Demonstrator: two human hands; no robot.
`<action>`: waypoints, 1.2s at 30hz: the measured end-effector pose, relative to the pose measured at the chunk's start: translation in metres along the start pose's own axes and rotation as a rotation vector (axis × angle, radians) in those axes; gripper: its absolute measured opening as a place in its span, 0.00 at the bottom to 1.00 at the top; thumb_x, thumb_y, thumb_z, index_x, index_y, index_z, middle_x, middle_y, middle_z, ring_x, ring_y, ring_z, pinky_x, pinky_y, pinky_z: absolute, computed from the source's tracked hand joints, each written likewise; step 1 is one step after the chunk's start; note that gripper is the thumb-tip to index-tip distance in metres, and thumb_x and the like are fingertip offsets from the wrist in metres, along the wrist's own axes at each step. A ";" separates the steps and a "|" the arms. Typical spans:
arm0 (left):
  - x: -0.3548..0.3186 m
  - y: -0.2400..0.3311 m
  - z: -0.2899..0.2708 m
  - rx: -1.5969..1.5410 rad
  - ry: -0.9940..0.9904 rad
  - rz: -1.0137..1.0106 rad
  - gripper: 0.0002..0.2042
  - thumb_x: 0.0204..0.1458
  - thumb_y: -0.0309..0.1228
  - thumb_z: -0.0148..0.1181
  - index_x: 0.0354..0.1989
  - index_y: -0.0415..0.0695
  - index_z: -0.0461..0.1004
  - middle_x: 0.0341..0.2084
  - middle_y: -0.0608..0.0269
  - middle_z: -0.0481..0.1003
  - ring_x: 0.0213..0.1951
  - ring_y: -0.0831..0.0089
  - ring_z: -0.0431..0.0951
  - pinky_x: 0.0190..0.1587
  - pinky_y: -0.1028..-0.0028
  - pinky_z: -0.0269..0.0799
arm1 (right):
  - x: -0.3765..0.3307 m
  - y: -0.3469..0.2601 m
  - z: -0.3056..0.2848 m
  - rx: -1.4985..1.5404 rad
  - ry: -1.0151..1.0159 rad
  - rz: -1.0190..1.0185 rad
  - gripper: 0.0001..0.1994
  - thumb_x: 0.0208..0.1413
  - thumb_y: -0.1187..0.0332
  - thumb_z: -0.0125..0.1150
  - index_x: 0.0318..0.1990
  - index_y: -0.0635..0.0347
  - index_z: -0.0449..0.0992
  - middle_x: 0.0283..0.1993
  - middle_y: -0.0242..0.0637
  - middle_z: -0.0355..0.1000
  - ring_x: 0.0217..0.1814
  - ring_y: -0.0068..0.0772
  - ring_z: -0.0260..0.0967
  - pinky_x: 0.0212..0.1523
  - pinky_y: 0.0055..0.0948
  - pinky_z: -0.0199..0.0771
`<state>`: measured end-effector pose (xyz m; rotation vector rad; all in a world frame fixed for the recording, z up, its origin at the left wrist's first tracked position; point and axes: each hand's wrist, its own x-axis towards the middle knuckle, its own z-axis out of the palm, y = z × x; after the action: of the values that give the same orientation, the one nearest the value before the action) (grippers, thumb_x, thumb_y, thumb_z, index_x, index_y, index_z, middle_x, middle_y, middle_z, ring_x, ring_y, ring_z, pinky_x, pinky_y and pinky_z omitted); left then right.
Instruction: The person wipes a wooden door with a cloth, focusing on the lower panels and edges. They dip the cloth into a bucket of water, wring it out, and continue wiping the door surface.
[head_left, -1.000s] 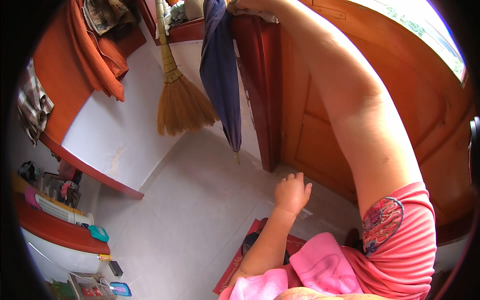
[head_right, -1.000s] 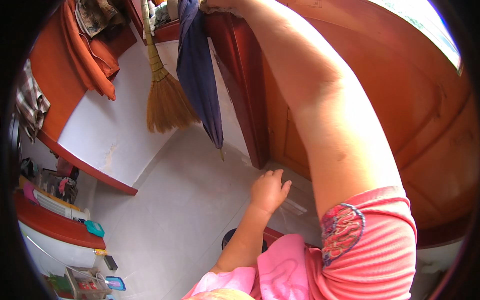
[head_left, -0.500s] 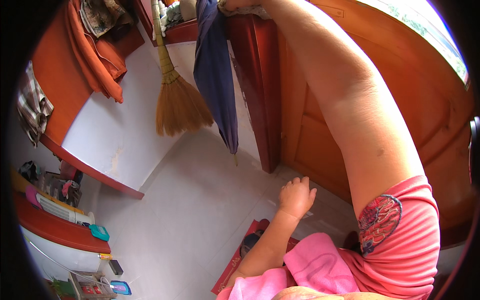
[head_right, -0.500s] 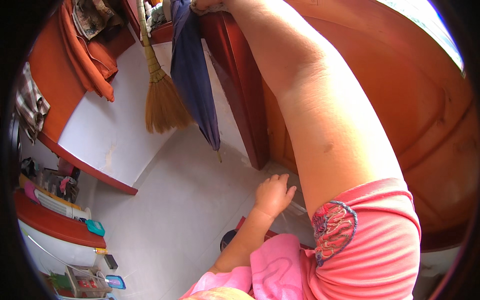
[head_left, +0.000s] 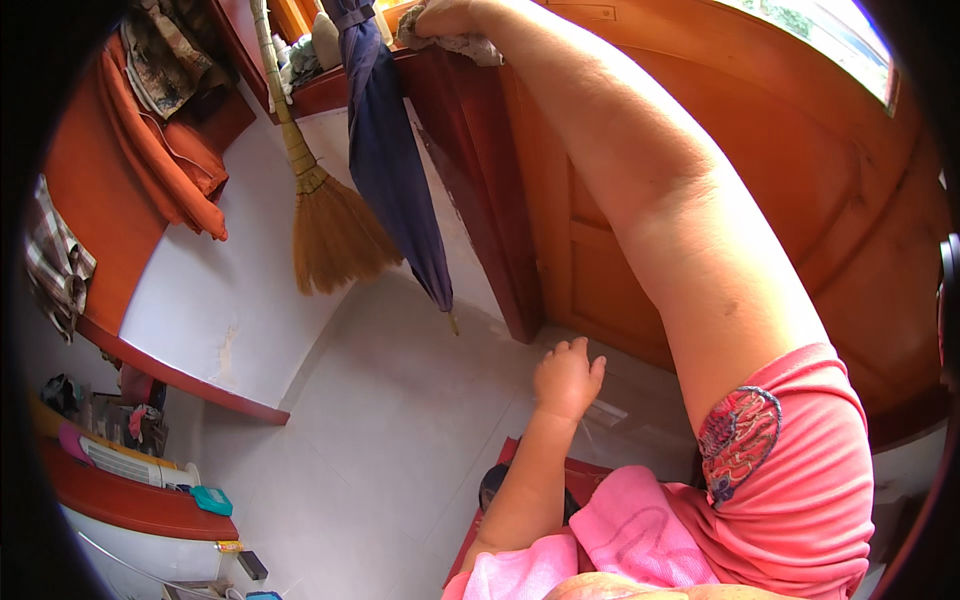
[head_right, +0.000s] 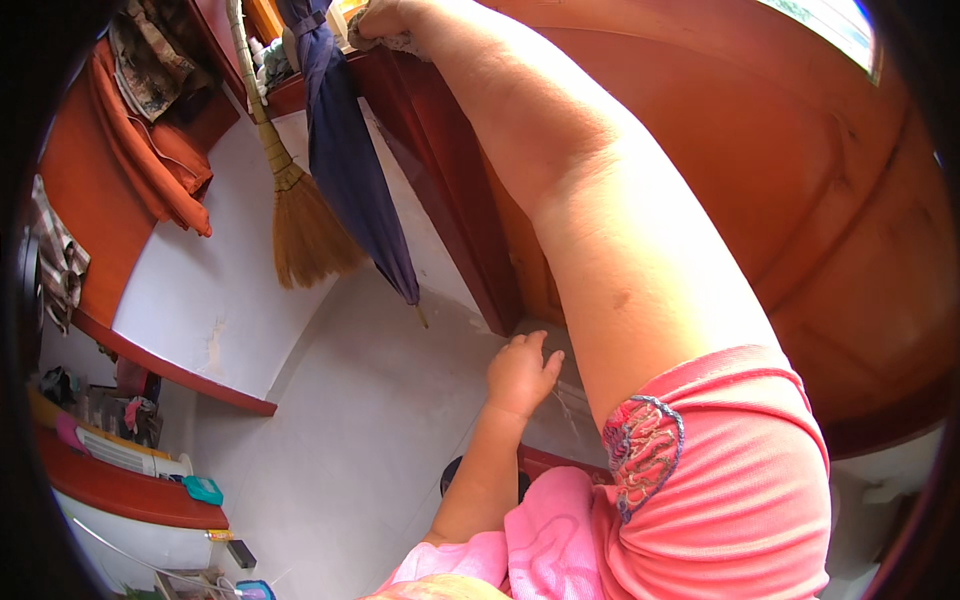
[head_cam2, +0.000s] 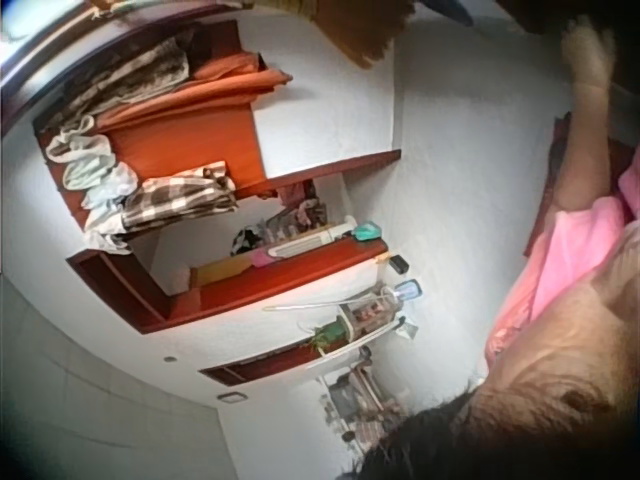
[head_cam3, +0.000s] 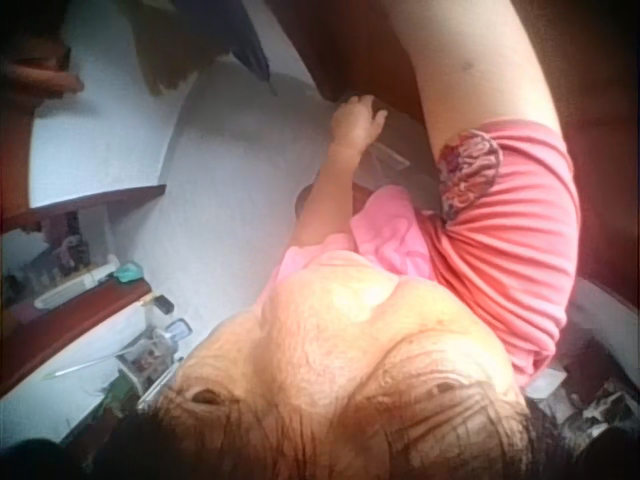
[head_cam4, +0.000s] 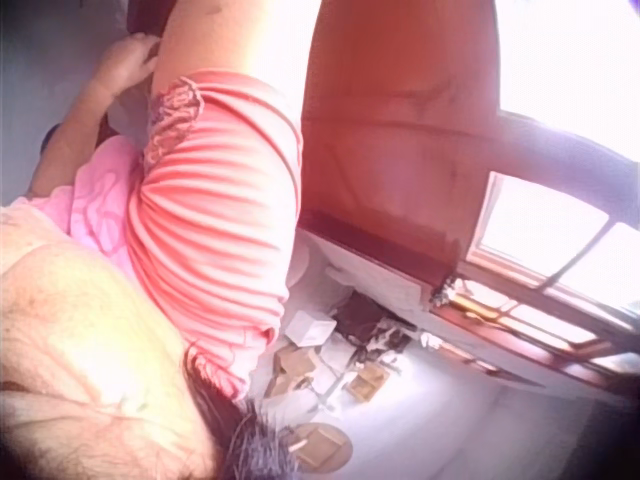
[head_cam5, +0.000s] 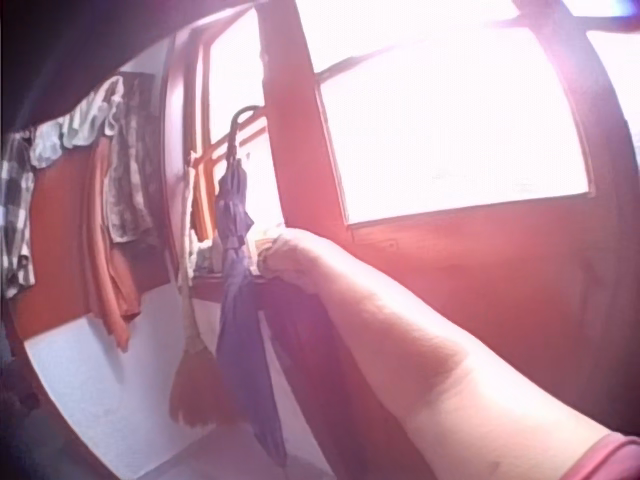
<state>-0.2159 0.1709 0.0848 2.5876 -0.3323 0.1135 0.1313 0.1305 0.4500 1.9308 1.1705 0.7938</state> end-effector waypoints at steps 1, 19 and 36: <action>0.003 0.005 0.003 -0.020 -0.006 0.012 0.19 0.53 0.42 0.61 0.48 0.43 0.76 0.39 0.51 0.77 0.43 0.53 0.77 0.44 0.58 0.74 | -0.006 0.003 0.014 0.161 -0.048 0.150 0.12 0.44 0.61 0.65 0.38 0.50 0.77 0.41 0.23 0.75 0.51 0.20 0.73 0.51 0.25 0.72; -0.011 0.013 -0.023 -0.008 -0.107 -0.118 0.23 0.54 0.45 0.57 0.53 0.43 0.74 0.44 0.48 0.77 0.46 0.50 0.77 0.48 0.59 0.73 | -0.143 -0.221 0.005 1.910 0.358 1.170 0.14 0.49 0.67 0.58 0.43 0.58 0.80 0.39 0.42 0.79 0.43 0.40 0.77 0.47 0.38 0.76; 0.002 0.038 0.042 -0.044 -0.203 0.116 0.23 0.54 0.46 0.58 0.53 0.43 0.75 0.42 0.46 0.79 0.47 0.50 0.78 0.49 0.60 0.73 | -0.535 -0.350 -0.129 2.837 1.221 1.613 0.18 0.51 0.65 0.50 0.45 0.68 0.75 0.44 0.46 0.76 0.46 0.43 0.74 0.53 0.41 0.75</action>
<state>-0.2233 0.1174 0.0675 2.5402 -0.5530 -0.1159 -0.3428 -0.2096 0.1590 -0.5389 0.0938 -0.0164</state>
